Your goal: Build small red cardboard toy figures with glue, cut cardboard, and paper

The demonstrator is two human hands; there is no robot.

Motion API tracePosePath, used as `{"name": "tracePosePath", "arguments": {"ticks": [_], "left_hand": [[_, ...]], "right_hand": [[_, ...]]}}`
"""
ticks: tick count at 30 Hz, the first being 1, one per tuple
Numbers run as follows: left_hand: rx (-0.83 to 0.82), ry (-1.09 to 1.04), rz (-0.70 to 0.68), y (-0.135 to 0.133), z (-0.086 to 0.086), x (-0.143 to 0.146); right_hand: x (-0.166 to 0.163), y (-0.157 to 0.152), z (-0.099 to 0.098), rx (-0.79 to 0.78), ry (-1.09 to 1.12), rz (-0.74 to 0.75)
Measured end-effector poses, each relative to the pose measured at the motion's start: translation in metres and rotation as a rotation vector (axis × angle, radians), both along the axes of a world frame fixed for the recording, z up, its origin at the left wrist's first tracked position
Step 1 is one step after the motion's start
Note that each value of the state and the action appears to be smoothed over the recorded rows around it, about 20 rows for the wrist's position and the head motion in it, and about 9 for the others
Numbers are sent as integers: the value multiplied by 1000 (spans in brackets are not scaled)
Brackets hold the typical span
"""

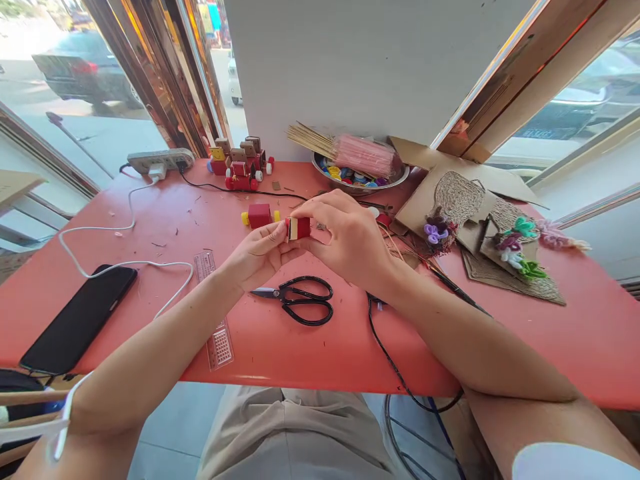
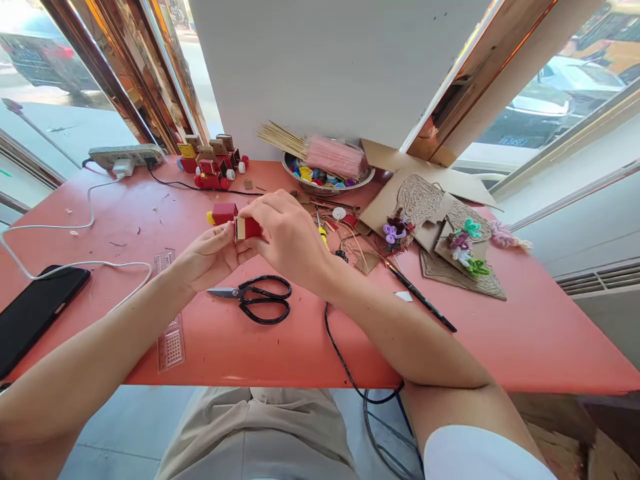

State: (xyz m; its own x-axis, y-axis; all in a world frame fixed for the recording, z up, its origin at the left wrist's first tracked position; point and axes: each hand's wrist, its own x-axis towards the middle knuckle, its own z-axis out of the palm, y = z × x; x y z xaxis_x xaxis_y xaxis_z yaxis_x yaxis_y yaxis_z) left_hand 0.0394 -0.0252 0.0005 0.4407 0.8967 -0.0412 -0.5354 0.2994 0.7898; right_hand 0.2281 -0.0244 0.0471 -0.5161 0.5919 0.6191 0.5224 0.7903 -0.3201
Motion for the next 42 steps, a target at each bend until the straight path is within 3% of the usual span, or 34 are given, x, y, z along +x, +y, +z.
{"name": "tracePosePath", "arguments": {"ticks": [7, 16, 20, 24, 30, 36, 42], "left_hand": [[21, -66, 13, -2, 3, 3], [163, 32, 3, -4, 10, -1], [128, 82, 47, -4, 9, -2], [81, 81, 71, -4, 8, 0], [191, 154, 59, -5, 13, -3], [78, 75, 0, -4, 8, -2], [-13, 39, 19, -4, 6, 1]], "right_hand": [[0, 0, -4, 65, 11, 7], [-2, 2, -9, 139, 54, 46], [-3, 4, -12, 167, 54, 47], [-3, 5, -13, 146, 41, 34], [-3, 3, -12, 130, 29, 17], [-4, 4, -12, 223, 33, 6], [-2, 5, -11, 175, 49, 23]]}}
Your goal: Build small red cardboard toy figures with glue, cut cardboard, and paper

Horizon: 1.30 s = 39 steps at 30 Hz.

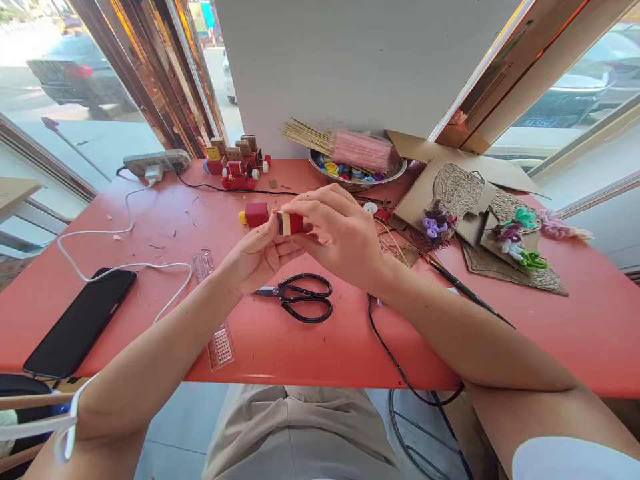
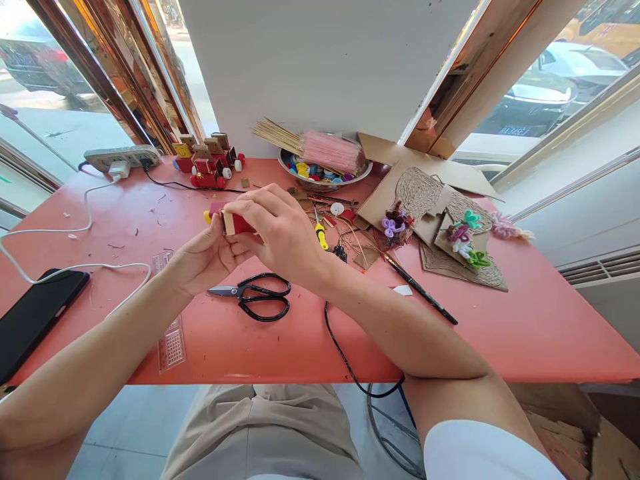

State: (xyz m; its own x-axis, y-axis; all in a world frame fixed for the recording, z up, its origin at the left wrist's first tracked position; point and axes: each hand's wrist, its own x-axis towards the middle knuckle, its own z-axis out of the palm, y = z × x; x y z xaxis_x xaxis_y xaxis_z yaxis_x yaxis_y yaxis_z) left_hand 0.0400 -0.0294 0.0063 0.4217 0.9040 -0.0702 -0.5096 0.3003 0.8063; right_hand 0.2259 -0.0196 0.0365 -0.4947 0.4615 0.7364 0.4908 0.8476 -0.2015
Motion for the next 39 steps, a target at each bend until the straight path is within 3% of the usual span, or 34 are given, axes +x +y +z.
{"name": "tracePosePath", "arguments": {"ticks": [8, 14, 39], "left_hand": [[-70, 22, 14, -2, 4, 3], [1, 15, 21, -1, 2, 1], [68, 118, 1, -3, 10, -2]], "right_hand": [[-1, -6, 8, -211, 17, 9], [1, -7, 16, -283, 12, 6], [1, -3, 18, -319, -49, 3]]}}
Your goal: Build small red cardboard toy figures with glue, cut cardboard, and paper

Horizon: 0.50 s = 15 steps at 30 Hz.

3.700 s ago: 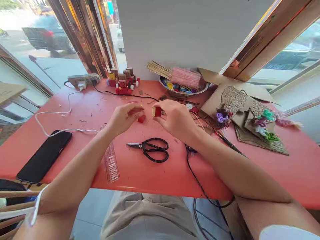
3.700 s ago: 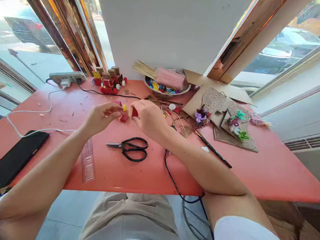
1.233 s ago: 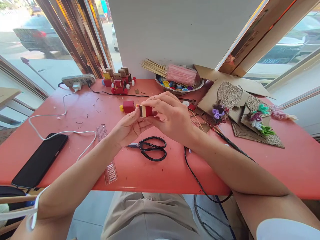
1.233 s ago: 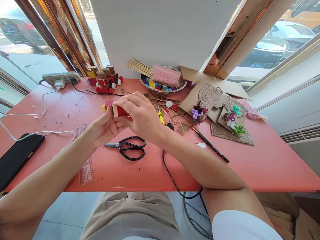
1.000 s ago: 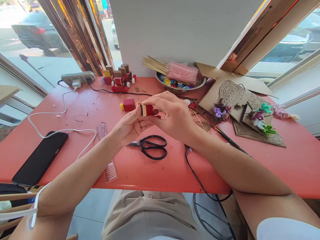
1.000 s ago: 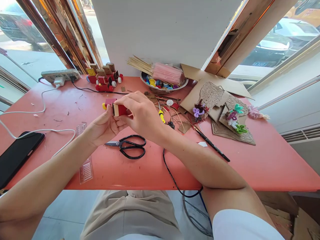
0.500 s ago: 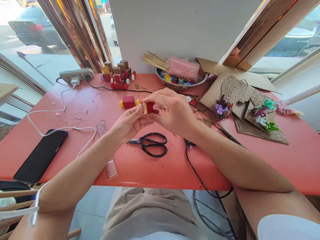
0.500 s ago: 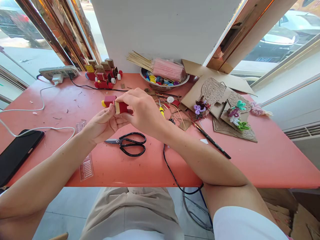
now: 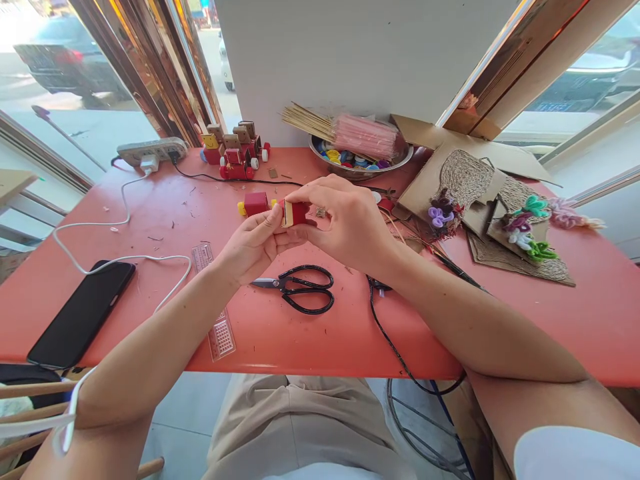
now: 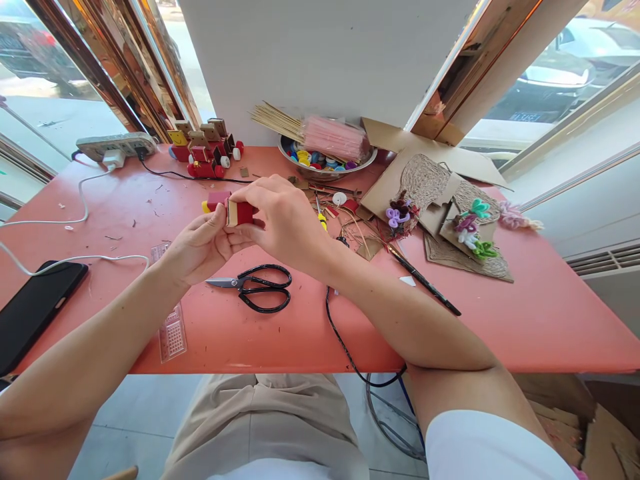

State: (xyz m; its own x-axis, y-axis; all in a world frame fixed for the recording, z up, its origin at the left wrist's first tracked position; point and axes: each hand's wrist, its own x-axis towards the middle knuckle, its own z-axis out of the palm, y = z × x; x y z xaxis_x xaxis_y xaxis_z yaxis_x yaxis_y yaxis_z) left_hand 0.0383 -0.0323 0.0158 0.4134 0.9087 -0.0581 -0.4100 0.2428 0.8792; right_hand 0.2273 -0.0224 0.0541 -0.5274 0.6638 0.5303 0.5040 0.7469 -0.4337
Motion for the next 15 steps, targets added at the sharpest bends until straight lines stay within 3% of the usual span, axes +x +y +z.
{"name": "tracePosePath", "arguments": {"ticks": [15], "left_hand": [[13, -42, 55, 2, -6, -3]], "right_hand": [[1, 2, -5, 61, 45, 59]]}}
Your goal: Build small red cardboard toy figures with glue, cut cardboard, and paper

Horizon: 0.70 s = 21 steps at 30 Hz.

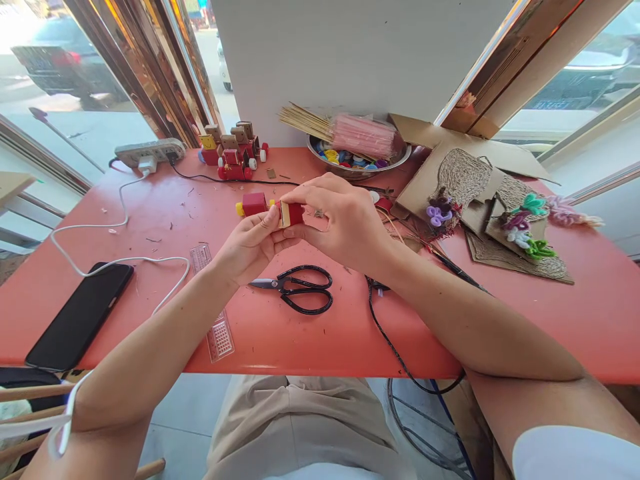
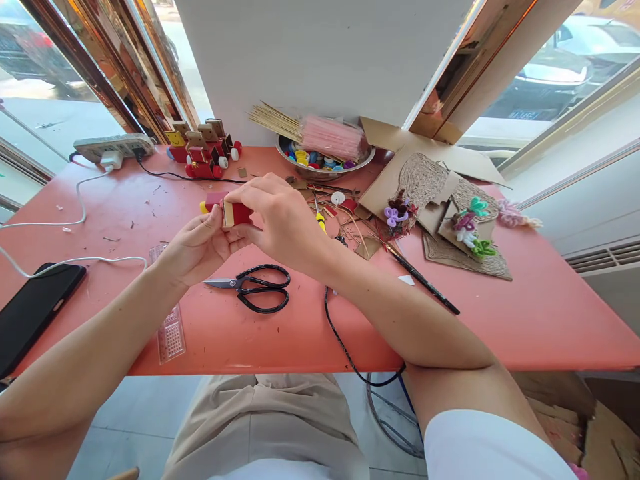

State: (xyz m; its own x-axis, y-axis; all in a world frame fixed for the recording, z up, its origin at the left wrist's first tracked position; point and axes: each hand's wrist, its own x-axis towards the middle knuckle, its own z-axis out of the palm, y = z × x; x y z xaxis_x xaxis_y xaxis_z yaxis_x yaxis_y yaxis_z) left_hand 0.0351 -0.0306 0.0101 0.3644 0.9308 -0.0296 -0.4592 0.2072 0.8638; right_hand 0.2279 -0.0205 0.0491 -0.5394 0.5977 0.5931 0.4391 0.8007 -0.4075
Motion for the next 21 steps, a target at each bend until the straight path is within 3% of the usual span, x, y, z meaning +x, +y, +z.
{"name": "tracePosePath", "arguments": {"ticks": [7, 21], "left_hand": [[74, -38, -52, 0, 2, 2], [-75, -121, -94, -2, 0, 4]], "right_hand": [[-1, -2, 1, 45, -5, 6], [-5, -15, 8, 57, 3, -24]]}}
